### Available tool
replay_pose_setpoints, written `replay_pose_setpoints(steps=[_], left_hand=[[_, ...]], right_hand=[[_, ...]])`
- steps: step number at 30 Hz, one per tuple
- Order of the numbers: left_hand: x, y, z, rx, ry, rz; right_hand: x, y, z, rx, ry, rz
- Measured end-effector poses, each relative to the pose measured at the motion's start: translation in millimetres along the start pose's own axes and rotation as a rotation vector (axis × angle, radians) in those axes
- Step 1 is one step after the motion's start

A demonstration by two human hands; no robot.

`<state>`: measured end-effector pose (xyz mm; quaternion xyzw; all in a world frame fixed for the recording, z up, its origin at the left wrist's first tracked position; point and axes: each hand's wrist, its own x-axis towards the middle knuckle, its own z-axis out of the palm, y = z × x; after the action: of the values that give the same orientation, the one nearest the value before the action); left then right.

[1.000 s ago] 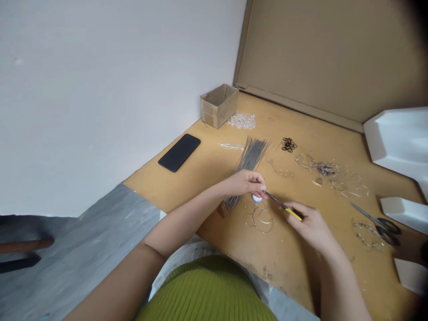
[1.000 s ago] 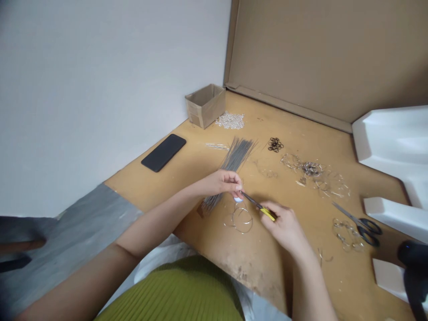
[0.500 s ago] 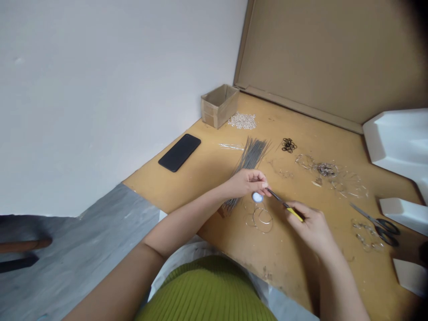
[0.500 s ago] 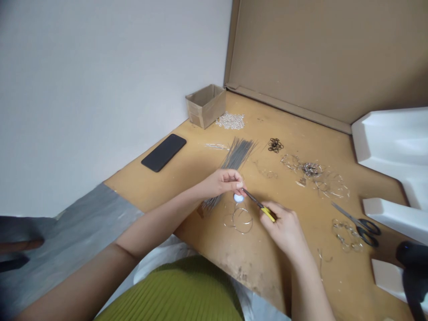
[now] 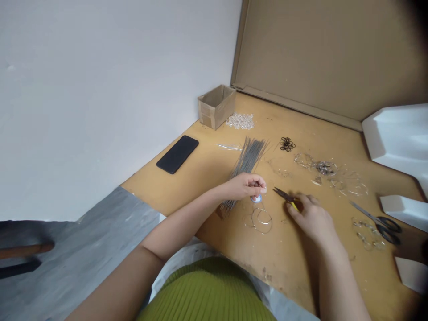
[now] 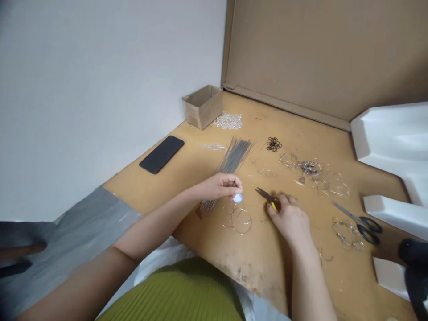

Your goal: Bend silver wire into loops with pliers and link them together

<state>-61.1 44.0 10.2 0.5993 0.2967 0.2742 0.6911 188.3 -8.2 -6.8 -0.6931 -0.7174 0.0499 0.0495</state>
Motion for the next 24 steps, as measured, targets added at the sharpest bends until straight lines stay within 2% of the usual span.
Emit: replay_pose_setpoints(steps=[3, 6, 8, 10, 13, 16, 20, 24], left_hand=[[-2.1, 2.0, 2.5, 0.083, -0.103, 0.0], [-3.2, 3.1, 5.4, 0.296, -0.192, 0.027], [-2.7, 1.7, 7.4, 0.422, -0.257, 0.055], [-1.2, -1.0, 9.3, 0.506, -0.292, 0.068], [1.1, -4.6, 12.3, 0.614, -0.268, 0.074], [1.8, -5.6, 16.2, 0.727, -0.22, 0.104], [0.7, -6.8, 22.0, 1.039, -0.047, 0.194], [-0.2, -9.7, 26.8, 1.281, -0.038, 0.234]], right_hand=[[0.9, -5.8, 2.8, 0.032, 0.077, -0.05], [-1.7, -15.9, -2.8, 0.363, 0.152, -0.145], [-4.9, -23.8, -8.1, 0.611, 0.096, -0.182], [-8.2, -30.7, -11.7, 0.733, -0.029, -0.204], [-11.7, -35.9, -13.1, 0.793, -0.168, -0.184], [-13.5, -33.8, -13.7, 0.797, -0.211, -0.137], [-14.0, -23.2, -15.1, 0.784, -0.134, -0.046], [-13.2, -13.9, -12.4, 0.833, -0.068, 0.052]])
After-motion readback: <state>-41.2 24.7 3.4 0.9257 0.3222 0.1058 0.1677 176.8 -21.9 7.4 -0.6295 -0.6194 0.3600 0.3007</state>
